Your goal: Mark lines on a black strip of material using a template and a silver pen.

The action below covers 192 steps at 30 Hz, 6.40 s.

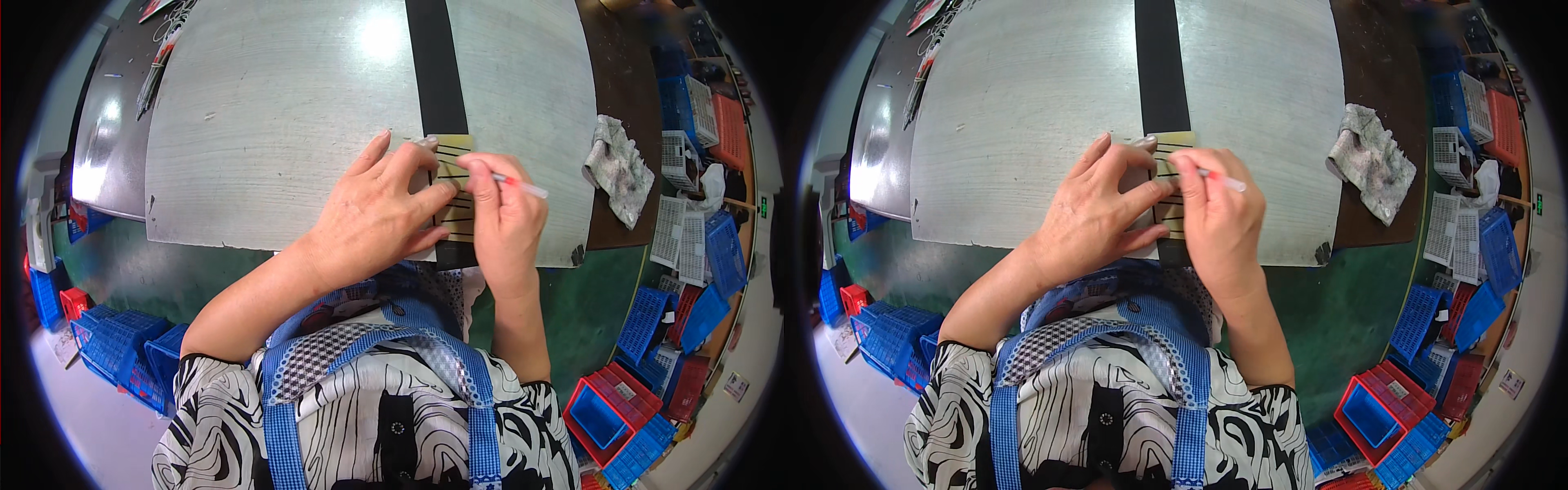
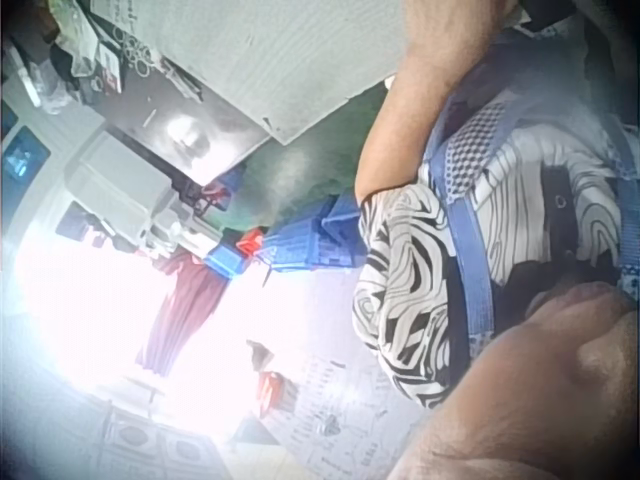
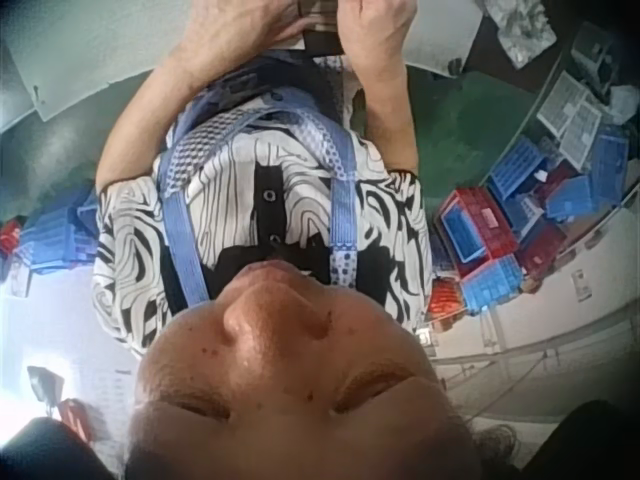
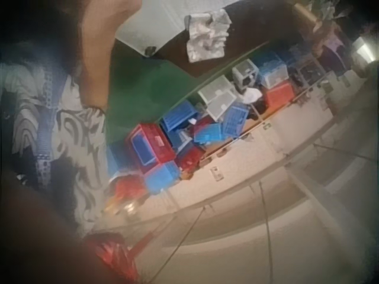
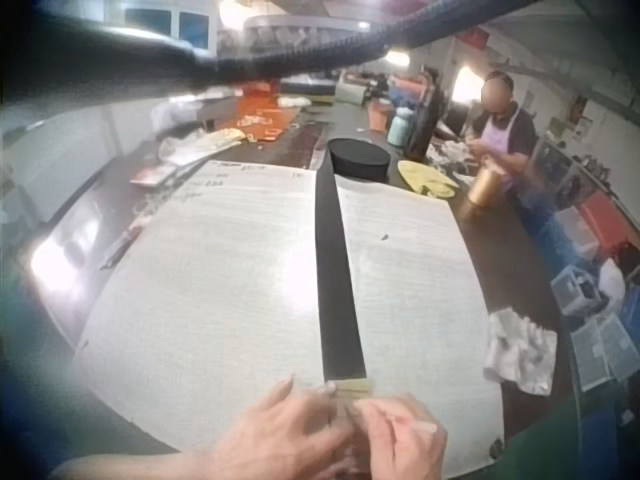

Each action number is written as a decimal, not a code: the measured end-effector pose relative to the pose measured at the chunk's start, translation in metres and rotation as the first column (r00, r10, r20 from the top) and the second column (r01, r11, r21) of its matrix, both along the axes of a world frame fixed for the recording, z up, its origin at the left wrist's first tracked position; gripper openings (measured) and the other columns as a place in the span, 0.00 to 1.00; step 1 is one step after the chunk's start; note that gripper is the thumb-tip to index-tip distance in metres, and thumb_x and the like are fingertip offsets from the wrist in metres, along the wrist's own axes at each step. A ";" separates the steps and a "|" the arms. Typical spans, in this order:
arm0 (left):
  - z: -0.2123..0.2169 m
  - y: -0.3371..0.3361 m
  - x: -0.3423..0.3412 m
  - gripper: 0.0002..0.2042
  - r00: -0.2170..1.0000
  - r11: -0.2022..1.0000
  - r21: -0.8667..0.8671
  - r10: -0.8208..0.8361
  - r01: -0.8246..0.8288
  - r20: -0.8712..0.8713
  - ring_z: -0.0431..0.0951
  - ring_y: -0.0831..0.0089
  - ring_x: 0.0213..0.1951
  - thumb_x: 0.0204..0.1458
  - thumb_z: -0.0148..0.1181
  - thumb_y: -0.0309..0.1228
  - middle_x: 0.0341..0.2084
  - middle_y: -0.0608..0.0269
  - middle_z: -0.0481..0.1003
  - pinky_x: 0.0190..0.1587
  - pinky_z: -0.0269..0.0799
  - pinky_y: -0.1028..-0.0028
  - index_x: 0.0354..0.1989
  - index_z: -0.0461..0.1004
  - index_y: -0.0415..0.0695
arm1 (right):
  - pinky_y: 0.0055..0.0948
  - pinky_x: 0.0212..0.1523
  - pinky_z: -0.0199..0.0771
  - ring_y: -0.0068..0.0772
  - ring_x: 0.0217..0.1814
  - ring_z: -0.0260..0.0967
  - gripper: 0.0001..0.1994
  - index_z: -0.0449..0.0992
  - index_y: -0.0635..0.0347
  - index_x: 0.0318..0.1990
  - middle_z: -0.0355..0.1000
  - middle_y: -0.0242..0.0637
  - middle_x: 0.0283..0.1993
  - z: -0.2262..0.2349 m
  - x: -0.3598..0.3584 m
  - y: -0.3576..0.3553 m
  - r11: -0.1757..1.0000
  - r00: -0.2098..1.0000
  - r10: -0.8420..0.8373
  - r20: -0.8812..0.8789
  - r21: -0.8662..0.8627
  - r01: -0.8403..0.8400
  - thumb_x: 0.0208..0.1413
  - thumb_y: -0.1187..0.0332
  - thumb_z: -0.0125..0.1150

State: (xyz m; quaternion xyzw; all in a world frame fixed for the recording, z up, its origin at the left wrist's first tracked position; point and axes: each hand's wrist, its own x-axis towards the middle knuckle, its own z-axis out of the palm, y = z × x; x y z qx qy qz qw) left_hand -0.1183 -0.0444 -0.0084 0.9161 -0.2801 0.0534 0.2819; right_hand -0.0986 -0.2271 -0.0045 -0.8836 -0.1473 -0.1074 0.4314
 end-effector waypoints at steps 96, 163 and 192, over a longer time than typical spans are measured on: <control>-0.014 0.028 0.109 0.37 0.995 0.997 0.044 0.059 -0.063 0.084 0.68 0.59 0.66 0.49 0.71 0.45 0.62 0.58 0.70 0.73 0.55 0.52 0.66 0.64 0.48 | 0.37 0.37 0.73 0.41 0.33 0.75 0.12 0.81 0.62 0.38 0.78 0.40 0.33 0.013 0.065 0.015 0.970 0.993 -0.091 0.080 -0.219 0.107 0.69 0.66 0.54; 0.035 0.013 0.133 0.10 0.980 0.863 0.476 -0.198 0.169 0.011 0.80 0.63 0.47 0.59 0.55 0.30 0.42 0.60 0.75 0.51 0.78 0.61 0.48 0.78 0.53 | 0.36 0.34 0.73 0.39 0.28 0.75 0.13 0.82 0.61 0.38 0.76 0.39 0.25 0.013 0.135 0.014 0.980 0.998 -0.065 0.005 -0.190 0.065 0.69 0.63 0.53; -0.015 0.058 0.213 0.15 0.992 0.998 0.025 -0.056 0.054 0.116 0.76 0.64 0.47 0.53 0.67 0.35 0.40 0.66 0.78 0.54 0.68 0.61 0.50 0.80 0.55 | 0.25 0.40 0.82 0.19 0.33 0.71 0.17 0.77 0.68 0.44 0.75 0.34 0.37 -0.012 0.128 0.031 0.838 0.970 -0.017 -0.242 0.526 0.145 0.74 0.61 0.49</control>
